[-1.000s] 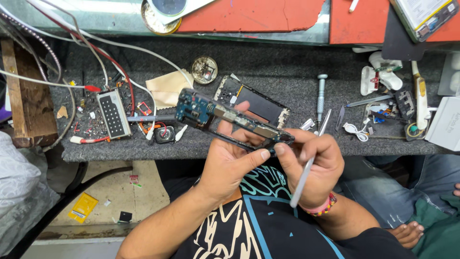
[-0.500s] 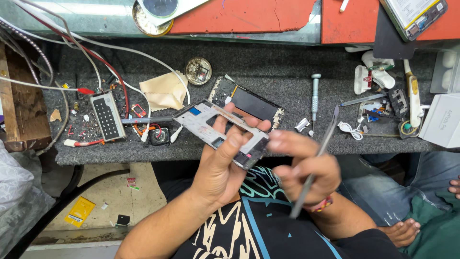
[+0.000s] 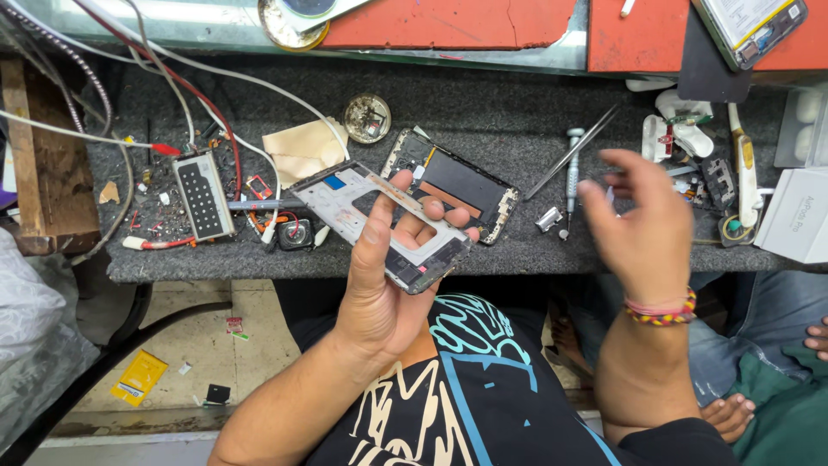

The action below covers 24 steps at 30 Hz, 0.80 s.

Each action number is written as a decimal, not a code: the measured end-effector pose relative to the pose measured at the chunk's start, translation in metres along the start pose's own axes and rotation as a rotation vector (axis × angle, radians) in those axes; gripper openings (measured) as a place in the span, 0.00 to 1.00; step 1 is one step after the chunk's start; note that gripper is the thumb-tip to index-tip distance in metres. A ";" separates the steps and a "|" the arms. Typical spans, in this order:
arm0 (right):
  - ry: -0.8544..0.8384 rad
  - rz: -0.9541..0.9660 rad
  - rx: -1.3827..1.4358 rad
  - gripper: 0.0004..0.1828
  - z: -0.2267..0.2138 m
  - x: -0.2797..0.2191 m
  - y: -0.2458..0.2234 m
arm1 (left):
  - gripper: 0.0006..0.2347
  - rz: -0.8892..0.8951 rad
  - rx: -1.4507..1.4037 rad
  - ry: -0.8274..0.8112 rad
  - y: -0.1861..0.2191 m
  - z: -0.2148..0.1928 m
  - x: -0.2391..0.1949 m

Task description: The person cleans a disassembled smartphone motherboard using a small brush and a liquid from a yellow bottle. They apply the liquid to specific areas and scrub the board with the brush.

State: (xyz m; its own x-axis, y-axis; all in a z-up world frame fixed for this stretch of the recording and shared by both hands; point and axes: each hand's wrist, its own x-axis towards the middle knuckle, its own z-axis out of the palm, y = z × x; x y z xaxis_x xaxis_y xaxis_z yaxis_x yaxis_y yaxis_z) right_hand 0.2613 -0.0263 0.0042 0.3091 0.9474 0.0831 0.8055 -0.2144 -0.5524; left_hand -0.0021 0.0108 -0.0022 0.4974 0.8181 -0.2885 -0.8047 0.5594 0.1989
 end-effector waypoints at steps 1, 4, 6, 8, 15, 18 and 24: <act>0.041 0.035 0.121 0.19 -0.003 -0.001 -0.002 | 0.31 0.015 0.007 0.006 0.000 0.000 0.000; 0.037 -0.140 0.332 0.15 -0.011 -0.012 -0.020 | 0.34 0.077 0.064 0.050 -0.004 0.003 0.000; -0.007 -0.337 0.386 0.18 -0.009 -0.016 -0.040 | 0.38 0.151 0.159 0.110 -0.009 0.006 0.003; -0.050 -0.495 0.391 0.22 0.005 -0.022 -0.062 | 0.40 0.209 0.228 0.139 -0.016 0.008 0.003; -0.089 -0.475 0.492 0.14 0.027 -0.023 -0.071 | 0.41 0.154 0.191 -0.024 -0.019 0.000 0.000; -0.254 0.187 1.104 0.12 0.029 -0.025 -0.063 | 0.26 0.244 0.280 -0.042 -0.026 -0.003 -0.002; -0.374 0.318 1.097 0.11 0.024 -0.022 -0.043 | 0.13 0.015 0.427 0.089 -0.032 -0.008 0.010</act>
State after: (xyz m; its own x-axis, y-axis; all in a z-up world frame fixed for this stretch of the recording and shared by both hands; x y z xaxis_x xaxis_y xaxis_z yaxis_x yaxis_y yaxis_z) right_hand 0.2072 -0.0322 0.0062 0.1038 0.9379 -0.3311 -0.1956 -0.3071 -0.9313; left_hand 0.0262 0.0001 -0.0188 0.4418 0.8223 -0.3588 -0.5959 0.5679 0.5678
